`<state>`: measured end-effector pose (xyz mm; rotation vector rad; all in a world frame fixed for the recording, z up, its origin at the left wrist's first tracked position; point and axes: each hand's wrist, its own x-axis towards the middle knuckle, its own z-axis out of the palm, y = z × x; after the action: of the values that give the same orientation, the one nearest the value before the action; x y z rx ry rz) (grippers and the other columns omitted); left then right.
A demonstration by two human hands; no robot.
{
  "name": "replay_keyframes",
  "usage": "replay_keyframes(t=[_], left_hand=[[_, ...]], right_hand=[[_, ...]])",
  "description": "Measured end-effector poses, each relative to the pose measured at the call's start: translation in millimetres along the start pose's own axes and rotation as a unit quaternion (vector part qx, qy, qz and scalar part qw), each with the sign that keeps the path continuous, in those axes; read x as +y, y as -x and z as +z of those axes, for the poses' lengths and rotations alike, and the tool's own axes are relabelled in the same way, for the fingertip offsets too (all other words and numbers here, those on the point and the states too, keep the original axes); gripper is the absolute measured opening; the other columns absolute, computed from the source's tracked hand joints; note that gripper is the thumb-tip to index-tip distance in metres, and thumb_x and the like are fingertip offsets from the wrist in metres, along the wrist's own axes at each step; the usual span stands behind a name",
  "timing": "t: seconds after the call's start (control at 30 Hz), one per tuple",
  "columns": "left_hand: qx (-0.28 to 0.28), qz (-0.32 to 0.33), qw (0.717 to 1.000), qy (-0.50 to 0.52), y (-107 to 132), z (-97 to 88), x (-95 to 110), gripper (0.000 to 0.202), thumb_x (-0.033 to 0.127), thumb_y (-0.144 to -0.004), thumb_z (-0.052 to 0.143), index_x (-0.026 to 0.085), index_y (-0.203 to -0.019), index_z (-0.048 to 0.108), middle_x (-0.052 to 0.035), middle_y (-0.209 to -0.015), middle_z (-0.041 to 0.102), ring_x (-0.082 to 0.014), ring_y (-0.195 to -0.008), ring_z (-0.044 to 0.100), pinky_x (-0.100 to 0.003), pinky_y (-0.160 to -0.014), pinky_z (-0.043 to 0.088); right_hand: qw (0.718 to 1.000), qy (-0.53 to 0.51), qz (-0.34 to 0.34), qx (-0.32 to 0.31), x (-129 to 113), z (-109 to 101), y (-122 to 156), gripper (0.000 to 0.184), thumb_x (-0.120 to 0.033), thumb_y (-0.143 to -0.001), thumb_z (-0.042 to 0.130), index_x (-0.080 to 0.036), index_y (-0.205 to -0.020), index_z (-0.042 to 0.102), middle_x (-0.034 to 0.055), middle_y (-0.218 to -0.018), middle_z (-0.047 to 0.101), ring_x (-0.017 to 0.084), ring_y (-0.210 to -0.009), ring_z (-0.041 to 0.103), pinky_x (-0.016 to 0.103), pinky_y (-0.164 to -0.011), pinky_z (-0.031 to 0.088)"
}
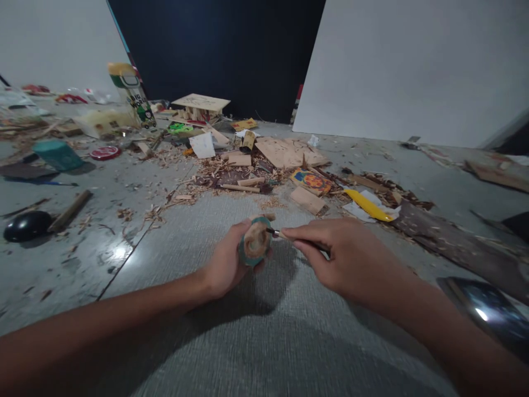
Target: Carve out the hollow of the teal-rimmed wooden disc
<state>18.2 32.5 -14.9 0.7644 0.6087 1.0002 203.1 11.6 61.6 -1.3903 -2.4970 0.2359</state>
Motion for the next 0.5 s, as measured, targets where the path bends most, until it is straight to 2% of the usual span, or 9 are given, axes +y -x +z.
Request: replay_keyframes(t=[0.13,0.23,0.4,0.5], left_hand=[[0.023,-0.035,0.999,0.012,0,-0.6,2,0.039,0.047,-0.084,0.053,0.013,-0.099,0.066,-0.0043,-0.072,0.062,-0.0164,-0.061,0.056,-0.024,-0.049,0.039],[0.011,-0.033,0.999,0.016,0,-1.4,3,0.042,0.045,-0.085,0.049,0.012,-0.106,0.065,-0.0065,-0.078,0.065,-0.0175,-0.061,0.058,-0.025,-0.045,0.04],[-0.039,-0.032,0.998,0.045,-2,-3.7,2,0.039,0.044,-0.087,0.043,0.012,-0.094,0.065,-0.0092,-0.076,0.066,-0.0196,-0.059,0.061,-0.026,-0.042,0.04],[-0.056,-0.039,0.996,0.064,-3,-3.8,2,0.041,0.043,-0.088,0.04,0.011,-0.093,0.065,-0.011,-0.077,0.067,-0.0202,-0.059,0.062,-0.026,-0.041,0.04]], right_hand=[[1.0,-0.02,-0.009,-0.009,5,-5,-1,0.035,-0.013,-0.088,0.056,-0.029,-0.11,0.078,0.0028,-0.093,0.08,0.02,-0.074,0.072,0.029,-0.063,0.049],[0.998,-0.067,-0.016,-0.012,8,-5,-1,0.039,-0.008,-0.086,0.056,-0.03,-0.111,0.077,0.0012,-0.101,0.079,0.018,-0.081,0.073,0.027,-0.068,0.052],[0.993,-0.114,-0.012,-0.015,20,-1,-4,0.033,-0.013,-0.089,0.057,-0.027,-0.113,0.076,0.0014,-0.101,0.08,0.013,-0.067,0.069,0.023,-0.059,0.051],[0.991,-0.13,-0.003,-0.03,26,-4,-5,0.031,-0.016,-0.091,0.057,-0.028,-0.112,0.076,0.0005,-0.1,0.08,0.012,-0.063,0.067,0.022,-0.055,0.049]])
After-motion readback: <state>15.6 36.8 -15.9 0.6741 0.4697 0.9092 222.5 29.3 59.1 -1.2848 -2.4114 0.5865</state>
